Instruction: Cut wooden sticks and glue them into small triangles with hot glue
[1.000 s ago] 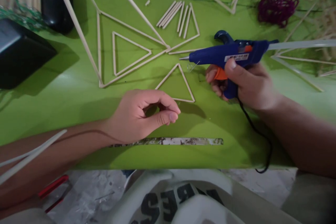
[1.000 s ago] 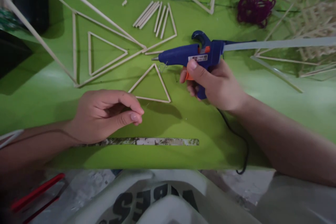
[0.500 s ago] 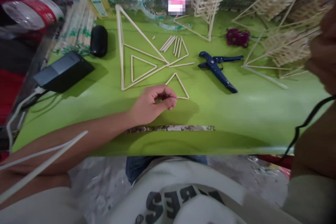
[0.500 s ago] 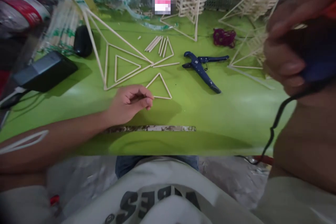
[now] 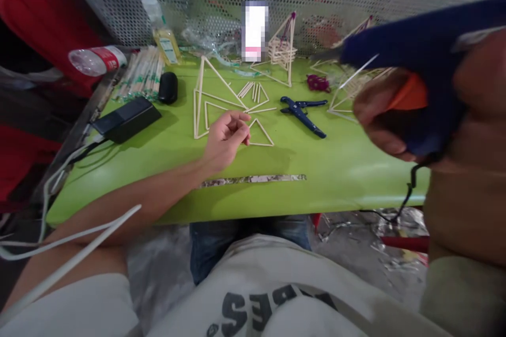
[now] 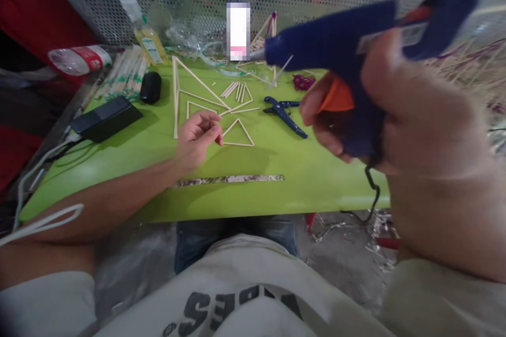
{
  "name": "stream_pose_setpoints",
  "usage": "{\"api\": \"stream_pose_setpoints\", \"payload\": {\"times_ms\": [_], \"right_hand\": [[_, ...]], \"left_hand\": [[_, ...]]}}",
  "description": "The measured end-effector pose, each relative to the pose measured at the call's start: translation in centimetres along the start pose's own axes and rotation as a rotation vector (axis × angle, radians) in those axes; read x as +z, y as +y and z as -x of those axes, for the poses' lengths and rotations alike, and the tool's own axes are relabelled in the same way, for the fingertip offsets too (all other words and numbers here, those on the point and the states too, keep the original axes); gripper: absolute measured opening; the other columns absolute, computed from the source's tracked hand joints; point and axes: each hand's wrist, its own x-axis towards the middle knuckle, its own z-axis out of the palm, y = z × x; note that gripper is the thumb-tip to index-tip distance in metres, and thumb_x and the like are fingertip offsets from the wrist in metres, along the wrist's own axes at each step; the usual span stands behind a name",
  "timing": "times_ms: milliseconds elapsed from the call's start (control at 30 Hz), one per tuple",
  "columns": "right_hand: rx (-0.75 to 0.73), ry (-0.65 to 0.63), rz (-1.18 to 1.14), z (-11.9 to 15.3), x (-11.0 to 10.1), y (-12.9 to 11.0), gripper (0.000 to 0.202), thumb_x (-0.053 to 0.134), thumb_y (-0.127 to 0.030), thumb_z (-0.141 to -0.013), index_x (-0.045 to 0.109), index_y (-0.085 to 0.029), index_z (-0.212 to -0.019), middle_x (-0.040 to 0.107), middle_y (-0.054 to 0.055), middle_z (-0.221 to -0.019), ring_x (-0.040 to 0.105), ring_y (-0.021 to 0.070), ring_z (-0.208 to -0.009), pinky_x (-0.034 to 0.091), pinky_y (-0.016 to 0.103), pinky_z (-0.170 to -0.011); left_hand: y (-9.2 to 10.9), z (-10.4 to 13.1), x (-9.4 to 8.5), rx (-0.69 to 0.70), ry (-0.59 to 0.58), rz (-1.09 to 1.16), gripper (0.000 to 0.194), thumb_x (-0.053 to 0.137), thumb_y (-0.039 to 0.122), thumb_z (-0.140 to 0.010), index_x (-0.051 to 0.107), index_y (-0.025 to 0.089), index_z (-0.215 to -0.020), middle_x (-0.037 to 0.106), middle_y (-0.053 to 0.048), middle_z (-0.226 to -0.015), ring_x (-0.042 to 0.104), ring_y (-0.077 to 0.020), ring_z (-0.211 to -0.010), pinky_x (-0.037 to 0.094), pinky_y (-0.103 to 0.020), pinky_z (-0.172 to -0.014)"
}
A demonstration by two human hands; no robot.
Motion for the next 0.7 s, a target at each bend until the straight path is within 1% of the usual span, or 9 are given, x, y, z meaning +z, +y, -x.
{"api": "stream_pose_setpoints", "payload": {"times_ms": [100, 200, 267, 333, 400, 467, 500, 567, 700], "right_hand": [[-0.002, -0.079, 0.012, 0.5, 2.4, 0.2, 0.047, 0.074, -0.072, -0.099, 0.079, -0.026, -0.109, 0.079, 0.006, -0.093, 0.061, 0.0153, -0.047, 0.042, 0.031, -0.034], [0.061, -0.144, -0.028, 0.4, 3.7, 1.1, 0.049, 0.072, -0.07, -0.101, 0.081, -0.021, -0.098, 0.079, 0.007, -0.094, 0.059, 0.0121, -0.045, 0.04, 0.029, -0.033], [0.115, -0.197, -0.043, 0.0, 4.4, 1.7, 0.055, 0.068, -0.073, -0.102, 0.083, -0.02, -0.096, 0.078, 0.008, -0.09, 0.056, 0.0109, -0.044, 0.036, 0.027, -0.03], [0.151, -0.254, -0.051, -0.4, 5.0, 2.0, 0.059, 0.066, -0.076, -0.102, 0.084, -0.02, -0.096, 0.076, 0.008, -0.086, 0.053, 0.01, -0.043, 0.034, 0.026, -0.03], [0.156, -0.272, -0.063, -0.9, 5.6, 1.9, 0.06, 0.066, -0.076, -0.101, 0.084, -0.02, -0.092, 0.074, 0.007, -0.085, 0.052, 0.0092, -0.043, 0.034, 0.024, -0.031], [0.16, -0.247, -0.061, -1.3, 6.1, 1.4, 0.061, 0.062, -0.075, -0.103, 0.083, -0.02, -0.088, 0.072, 0.004, -0.08, 0.051, 0.0084, -0.042, 0.032, 0.021, -0.031], [0.171, -0.239, -0.054, -1.5, 6.3, 1.2, 0.062, 0.059, -0.074, -0.105, 0.083, -0.02, -0.086, 0.07, 0.003, -0.076, 0.05, 0.0083, -0.041, 0.031, 0.019, -0.031], [0.193, -0.252, -0.069, -1.9, 6.6, 0.9, 0.064, 0.059, -0.075, -0.104, 0.083, -0.019, -0.085, 0.067, 0.002, -0.07, 0.05, 0.0082, -0.039, 0.028, 0.017, -0.03], [0.218, -0.37, -0.226, -2.7, 7.4, 1.2, 0.061, 0.076, -0.078, -0.093, 0.085, -0.018, -0.086, 0.069, 0.003, -0.074, 0.053, 0.0079, -0.041, 0.032, 0.017, -0.029]], "left_hand": [[0.6, -0.1, -0.1, -0.047, -0.043, 0.046, 0.035, 0.07, 0.009, -0.1, 0.073, 0.021, -0.133, 0.072, 0.0, -0.087, 0.069, -0.0114, -0.075, 0.065, -0.024, -0.068], [1.1, -0.2, -0.2, -0.128, -0.133, 0.131, 0.045, 0.073, 0.015, -0.101, 0.069, 0.023, -0.145, 0.073, 0.001, -0.085, 0.069, -0.0119, -0.073, 0.063, -0.025, -0.069], [1.3, -0.3, -0.2, -0.178, -0.185, 0.19, 0.047, 0.078, 0.021, -0.099, 0.069, 0.022, -0.146, 0.072, 0.002, -0.082, 0.067, -0.012, -0.071, 0.061, -0.026, -0.066], [1.3, -0.4, -0.2, -0.209, -0.21, 0.207, 0.044, 0.082, 0.027, -0.097, 0.073, 0.019, -0.14, 0.071, 0.001, -0.08, 0.066, -0.012, -0.069, 0.059, -0.026, -0.064], [1.0, -0.5, -0.3, -0.213, -0.198, 0.195, 0.033, 0.082, 0.029, -0.097, 0.078, 0.018, -0.128, 0.07, 0.001, -0.079, 0.066, -0.0113, -0.067, 0.058, -0.026, -0.064], [0.6, -0.6, -0.5, -0.201, -0.143, 0.178, 0.021, 0.08, 0.029, -0.098, 0.08, 0.018, -0.116, 0.069, 0.001, -0.078, 0.064, -0.0103, -0.066, 0.057, -0.026, -0.065], [0.5, -0.7, -0.6, -0.196, -0.113, 0.167, 0.017, 0.079, 0.028, -0.099, 0.079, 0.018, -0.113, 0.069, 0.0, -0.078, 0.064, -0.0102, -0.066, 0.057, -0.025, -0.065], [0.2, -0.9, -1.0, -0.2, -0.074, 0.144, 0.018, 0.077, 0.027, -0.1, 0.078, 0.019, -0.117, 0.069, 0.0, -0.08, 0.065, -0.0109, -0.069, 0.057, -0.026, -0.067], [0.2, -1.3, -1.2, -0.225, -0.092, 0.165, 0.038, 0.08, 0.028, -0.098, 0.073, 0.022, -0.135, 0.069, 0.001, -0.079, 0.066, -0.0133, -0.071, 0.057, -0.028, -0.069]]}}
